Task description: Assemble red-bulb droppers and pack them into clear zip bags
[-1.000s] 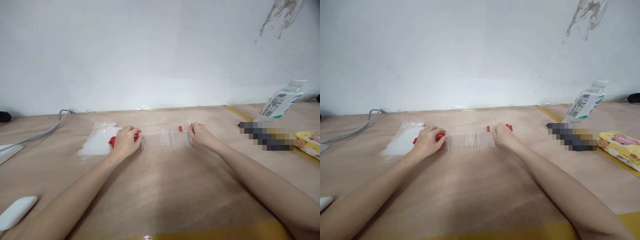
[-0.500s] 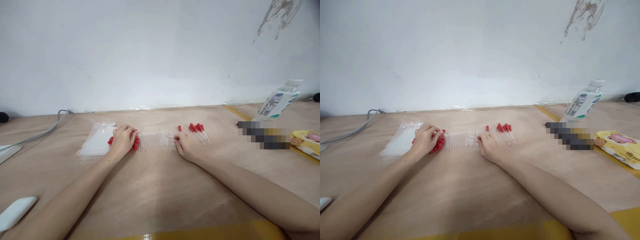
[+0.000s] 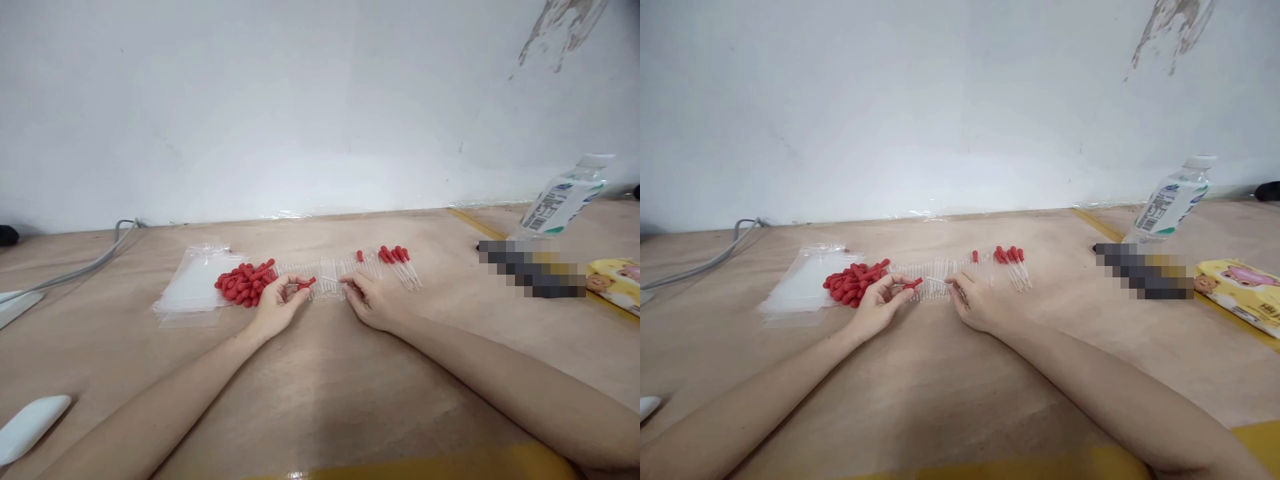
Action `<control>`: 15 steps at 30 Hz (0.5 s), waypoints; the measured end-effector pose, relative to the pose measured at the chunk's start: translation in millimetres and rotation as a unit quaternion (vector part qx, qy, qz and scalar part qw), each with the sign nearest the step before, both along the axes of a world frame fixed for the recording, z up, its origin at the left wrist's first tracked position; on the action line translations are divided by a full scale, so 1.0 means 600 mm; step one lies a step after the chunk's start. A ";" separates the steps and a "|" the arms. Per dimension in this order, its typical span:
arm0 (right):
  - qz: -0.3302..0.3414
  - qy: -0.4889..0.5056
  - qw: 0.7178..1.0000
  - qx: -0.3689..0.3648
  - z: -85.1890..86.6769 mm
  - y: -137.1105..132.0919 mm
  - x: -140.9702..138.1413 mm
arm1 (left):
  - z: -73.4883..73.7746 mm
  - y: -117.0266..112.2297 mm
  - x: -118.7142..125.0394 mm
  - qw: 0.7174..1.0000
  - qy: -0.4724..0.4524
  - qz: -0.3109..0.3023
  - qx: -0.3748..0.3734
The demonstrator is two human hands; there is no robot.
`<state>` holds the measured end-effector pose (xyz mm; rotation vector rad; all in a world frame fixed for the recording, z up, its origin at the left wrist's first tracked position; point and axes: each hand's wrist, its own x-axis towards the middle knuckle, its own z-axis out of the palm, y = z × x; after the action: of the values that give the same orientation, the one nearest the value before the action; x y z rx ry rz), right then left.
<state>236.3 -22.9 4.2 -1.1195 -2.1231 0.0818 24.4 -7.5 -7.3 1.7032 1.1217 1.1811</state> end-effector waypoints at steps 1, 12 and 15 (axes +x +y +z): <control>0.001 0.004 1.000 -0.003 -0.001 -0.001 -0.002 | -0.001 0.000 0.000 1.000 -0.011 -0.006 -0.007; 0.044 0.032 0.997 -0.048 -0.011 0.002 -0.010 | -0.003 -0.001 0.000 1.000 -0.010 -0.020 0.021; 0.067 0.033 0.995 -0.060 -0.009 0.001 -0.010 | -0.006 0.001 0.000 0.999 0.019 -0.030 0.018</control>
<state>230.5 -22.1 -1.0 -1.0258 -2.1555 0.3084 24.2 -7.0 -10.8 1.7807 1.0695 1.1417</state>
